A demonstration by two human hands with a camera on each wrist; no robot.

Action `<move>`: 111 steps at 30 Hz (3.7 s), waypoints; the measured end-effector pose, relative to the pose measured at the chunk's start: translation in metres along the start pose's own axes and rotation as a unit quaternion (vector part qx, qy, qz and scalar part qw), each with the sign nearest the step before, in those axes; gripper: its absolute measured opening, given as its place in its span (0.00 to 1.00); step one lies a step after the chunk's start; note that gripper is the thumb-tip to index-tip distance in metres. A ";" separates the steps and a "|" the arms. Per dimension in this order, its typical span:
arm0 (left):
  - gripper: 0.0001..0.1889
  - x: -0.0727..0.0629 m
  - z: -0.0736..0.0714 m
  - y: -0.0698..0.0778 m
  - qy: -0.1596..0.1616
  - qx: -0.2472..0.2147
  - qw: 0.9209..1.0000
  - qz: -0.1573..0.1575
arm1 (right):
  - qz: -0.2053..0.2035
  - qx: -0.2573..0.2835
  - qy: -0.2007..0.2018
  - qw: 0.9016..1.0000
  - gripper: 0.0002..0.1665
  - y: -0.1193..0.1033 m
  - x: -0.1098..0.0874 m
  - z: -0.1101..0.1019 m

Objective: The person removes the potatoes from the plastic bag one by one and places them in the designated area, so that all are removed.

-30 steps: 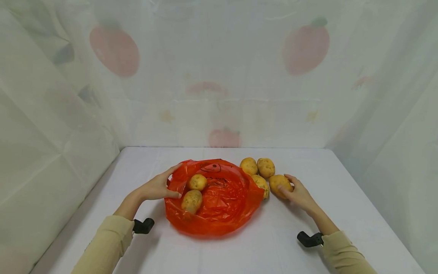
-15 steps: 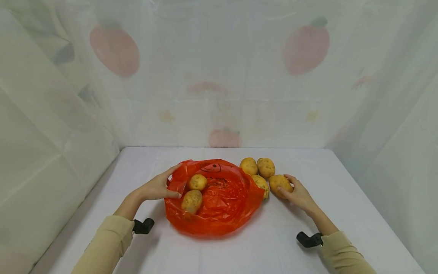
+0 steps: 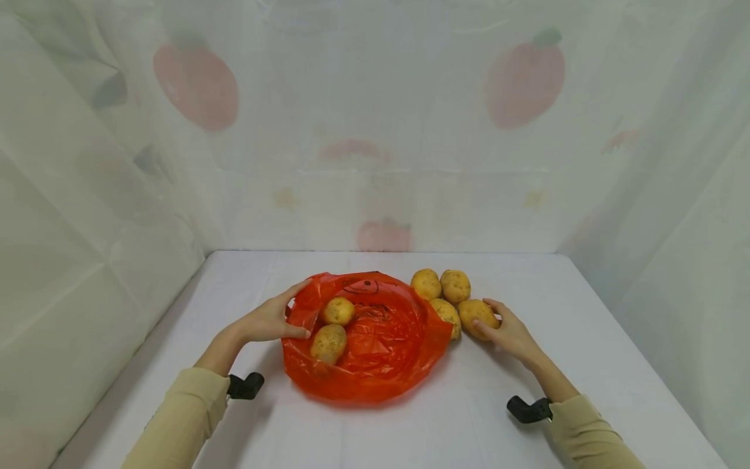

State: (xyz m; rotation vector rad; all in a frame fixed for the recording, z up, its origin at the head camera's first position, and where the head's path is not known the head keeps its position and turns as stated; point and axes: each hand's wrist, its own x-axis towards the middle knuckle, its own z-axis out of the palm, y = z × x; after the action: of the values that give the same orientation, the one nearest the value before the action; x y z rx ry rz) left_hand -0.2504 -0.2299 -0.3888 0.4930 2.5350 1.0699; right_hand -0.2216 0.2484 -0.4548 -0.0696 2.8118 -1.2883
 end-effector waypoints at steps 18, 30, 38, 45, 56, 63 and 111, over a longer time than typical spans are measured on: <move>0.53 0.001 0.001 -0.002 0.007 0.015 1.000 0.004 | 0.003 -0.008 -0.010 1.000 0.44 -0.001 0.000 -0.003; 0.52 0.001 0.000 -0.002 0.004 0.011 1.000 0.005 | -0.025 0.001 0.034 0.999 0.37 -0.002 -0.003 -0.010; 0.52 0.000 0.001 -0.002 0.005 0.010 1.000 0.005 | -0.050 0.026 0.103 0.993 0.27 -0.012 -0.003 -0.011; 0.51 -0.001 0.001 -0.001 0.006 0.009 1.000 0.003 | -0.067 0.037 0.148 0.986 0.21 -0.022 -0.004 -0.011; 0.51 -0.001 0.001 -0.001 0.003 0.010 1.000 0.007 | -0.104 0.047 0.179 0.977 0.19 -0.039 -0.006 -0.010; 0.51 -0.001 0.000 0.000 0.003 0.015 1.000 0.006 | -0.126 0.063 0.175 0.974 0.18 -0.053 -0.007 -0.009; 0.51 -0.001 0.000 0.000 0.002 0.011 1.000 0.008 | -0.195 0.133 0.045 0.971 0.18 -0.142 -0.012 0.019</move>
State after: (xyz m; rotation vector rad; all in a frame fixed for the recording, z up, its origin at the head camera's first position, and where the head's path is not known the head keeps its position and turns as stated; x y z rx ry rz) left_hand -0.2497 -0.2304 -0.3881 0.5189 2.5527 1.0519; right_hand -0.2051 0.1423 -0.3591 -0.5931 2.7571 -1.7783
